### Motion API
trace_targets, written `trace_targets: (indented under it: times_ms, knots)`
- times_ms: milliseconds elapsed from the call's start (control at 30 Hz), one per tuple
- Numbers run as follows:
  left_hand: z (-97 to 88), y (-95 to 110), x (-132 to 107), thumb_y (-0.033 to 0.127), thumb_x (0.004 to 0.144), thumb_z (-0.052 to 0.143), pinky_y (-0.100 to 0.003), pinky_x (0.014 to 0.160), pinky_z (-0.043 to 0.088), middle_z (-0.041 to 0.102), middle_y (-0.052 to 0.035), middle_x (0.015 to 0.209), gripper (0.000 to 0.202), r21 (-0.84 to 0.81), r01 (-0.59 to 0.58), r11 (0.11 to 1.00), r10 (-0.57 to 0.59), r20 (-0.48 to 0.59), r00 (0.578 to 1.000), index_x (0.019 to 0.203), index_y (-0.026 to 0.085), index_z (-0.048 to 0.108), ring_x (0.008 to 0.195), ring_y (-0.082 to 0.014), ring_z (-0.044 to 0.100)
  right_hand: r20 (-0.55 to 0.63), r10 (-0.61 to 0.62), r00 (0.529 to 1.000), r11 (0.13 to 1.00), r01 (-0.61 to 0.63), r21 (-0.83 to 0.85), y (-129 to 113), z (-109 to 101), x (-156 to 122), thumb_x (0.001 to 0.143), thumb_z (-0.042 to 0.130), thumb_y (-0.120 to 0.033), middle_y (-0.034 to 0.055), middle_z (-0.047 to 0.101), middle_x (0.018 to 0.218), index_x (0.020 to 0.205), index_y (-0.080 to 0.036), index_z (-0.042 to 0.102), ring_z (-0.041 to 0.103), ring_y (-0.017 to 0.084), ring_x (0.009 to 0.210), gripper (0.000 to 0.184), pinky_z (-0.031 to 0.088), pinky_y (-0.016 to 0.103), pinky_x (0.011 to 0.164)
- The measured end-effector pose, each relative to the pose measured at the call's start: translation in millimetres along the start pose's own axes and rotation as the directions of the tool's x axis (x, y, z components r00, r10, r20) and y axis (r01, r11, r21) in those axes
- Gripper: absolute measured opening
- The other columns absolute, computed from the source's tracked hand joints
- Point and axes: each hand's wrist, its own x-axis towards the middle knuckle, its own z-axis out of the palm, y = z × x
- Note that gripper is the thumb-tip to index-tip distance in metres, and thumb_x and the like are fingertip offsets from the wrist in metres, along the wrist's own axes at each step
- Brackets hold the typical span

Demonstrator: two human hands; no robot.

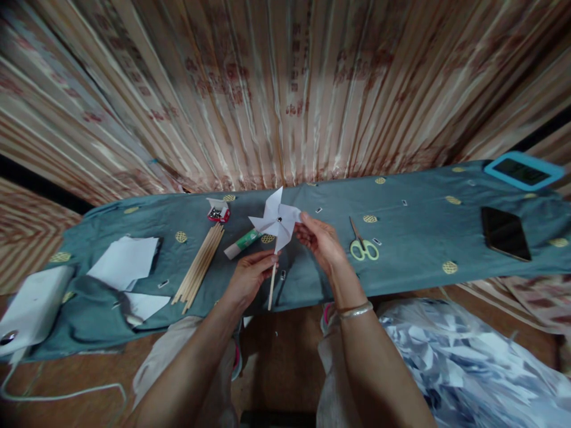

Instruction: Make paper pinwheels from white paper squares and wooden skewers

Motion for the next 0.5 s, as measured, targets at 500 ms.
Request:
trace_targets:
  times_ms: [500]
  knots:
    - [1.1, -2.2, -1.5, 0.035, 0.040, 0.090, -0.022, 0.059, 0.046, 0.070, -0.0036, 0.066, 0.040, 0.025, 0.011, 1.000, -0.012, 0.052, 0.999, 0.071, 0.014, 0.076, 0.057, -0.0087, 0.057, -0.015, -0.074, 0.997, 0.996, 0.075, 0.039, -1.1, -1.8, 1.1, 0.048, 0.090, -0.036, -0.0030, 0.066, 0.061, 0.058, -0.019, 0.063, 0.055, 0.007, 0.052, 0.033, 0.045, 0.018, 0.048]
